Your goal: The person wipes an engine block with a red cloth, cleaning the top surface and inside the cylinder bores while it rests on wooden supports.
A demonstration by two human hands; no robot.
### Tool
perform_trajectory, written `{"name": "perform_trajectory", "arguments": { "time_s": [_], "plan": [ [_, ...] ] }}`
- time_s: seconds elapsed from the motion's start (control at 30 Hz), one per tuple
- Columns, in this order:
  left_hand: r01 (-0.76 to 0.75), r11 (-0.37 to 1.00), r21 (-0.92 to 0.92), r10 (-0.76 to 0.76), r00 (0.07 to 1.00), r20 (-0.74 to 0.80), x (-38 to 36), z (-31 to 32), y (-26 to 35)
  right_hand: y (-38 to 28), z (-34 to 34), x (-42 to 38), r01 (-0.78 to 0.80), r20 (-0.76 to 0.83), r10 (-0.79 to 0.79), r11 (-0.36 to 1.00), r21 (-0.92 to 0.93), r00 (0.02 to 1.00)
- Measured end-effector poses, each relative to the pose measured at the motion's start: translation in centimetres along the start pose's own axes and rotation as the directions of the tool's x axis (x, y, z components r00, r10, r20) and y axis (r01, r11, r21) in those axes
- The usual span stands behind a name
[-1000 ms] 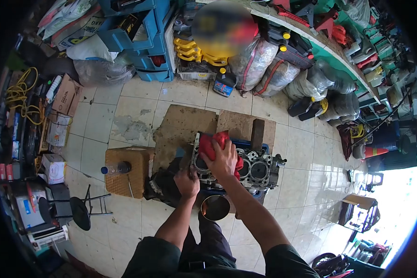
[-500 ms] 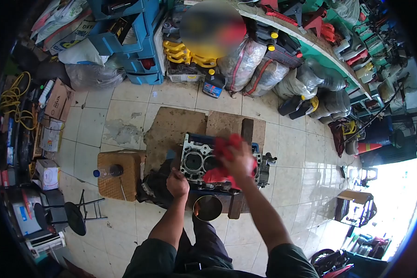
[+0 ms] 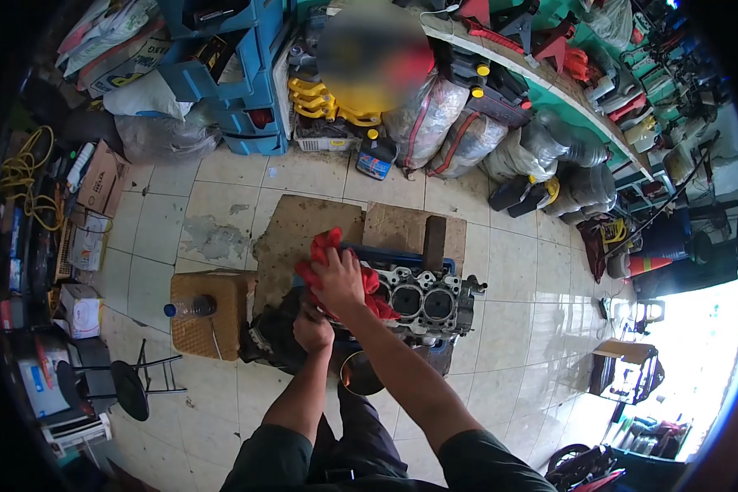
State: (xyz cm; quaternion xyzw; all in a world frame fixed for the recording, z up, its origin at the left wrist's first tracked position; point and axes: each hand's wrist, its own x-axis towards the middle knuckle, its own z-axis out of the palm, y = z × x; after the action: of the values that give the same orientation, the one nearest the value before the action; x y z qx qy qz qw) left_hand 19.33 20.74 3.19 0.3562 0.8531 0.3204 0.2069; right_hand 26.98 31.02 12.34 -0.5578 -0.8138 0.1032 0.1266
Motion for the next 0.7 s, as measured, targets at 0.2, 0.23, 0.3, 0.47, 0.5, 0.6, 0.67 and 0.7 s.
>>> {"name": "perform_trajectory", "arguments": {
  "time_s": [0.2, 0.23, 0.3, 0.47, 0.5, 0.6, 0.67, 0.7],
  "plan": [
    [0.041, 0.995, 0.086, -0.043, 0.999, 0.017, 0.3, 0.3, 0.0, 12.1, -4.8, -9.9, -0.348, -0.087, 0.345, 0.937, -0.022, 0.935],
    [0.062, 0.994, 0.087, -0.064, 0.998, 0.026, 0.3, 0.1, -0.1, 14.6, -6.0, -12.3, -0.429, -0.11, 0.44, 0.897, 0.106, 0.891],
    [0.041, 0.997, 0.063, -0.043, 0.999, 0.019, 0.5, 0.3, 0.1, 17.7, -8.7, -15.3, -0.41, -0.254, 0.373, 0.905, -0.11, 0.892],
    [-0.005, 0.998, 0.068, 0.003, 1.0, 0.025, 0.4, 0.0, 0.1, 15.8, -12.7, -13.4, -0.577, -0.255, 0.565, 0.816, 0.03, 0.785],
    [0.012, 1.0, 0.028, -0.013, 0.999, 0.035, 0.5, -0.3, 0.8, 15.4, -13.2, -11.9, -0.603, -0.294, 0.59, 0.796, 0.052, 0.752],
    [0.045, 0.998, 0.036, -0.047, 0.998, 0.052, -0.3, -0.5, 0.1, 16.8, -9.5, -12.0, -0.723, -0.294, 0.698, 0.69, 0.03, 0.653],
    [0.05, 0.998, 0.045, -0.051, 0.998, 0.029, 0.5, 0.3, 0.7, 14.7, -9.4, -13.4, -0.73, -0.28, 0.712, 0.681, 0.055, 0.644],
    [0.05, 0.997, 0.064, -0.051, 0.998, 0.022, 0.4, 0.1, 0.7, 13.3, -8.7, -15.5, -0.724, -0.251, 0.718, 0.684, 0.084, 0.649]
  ]
}}
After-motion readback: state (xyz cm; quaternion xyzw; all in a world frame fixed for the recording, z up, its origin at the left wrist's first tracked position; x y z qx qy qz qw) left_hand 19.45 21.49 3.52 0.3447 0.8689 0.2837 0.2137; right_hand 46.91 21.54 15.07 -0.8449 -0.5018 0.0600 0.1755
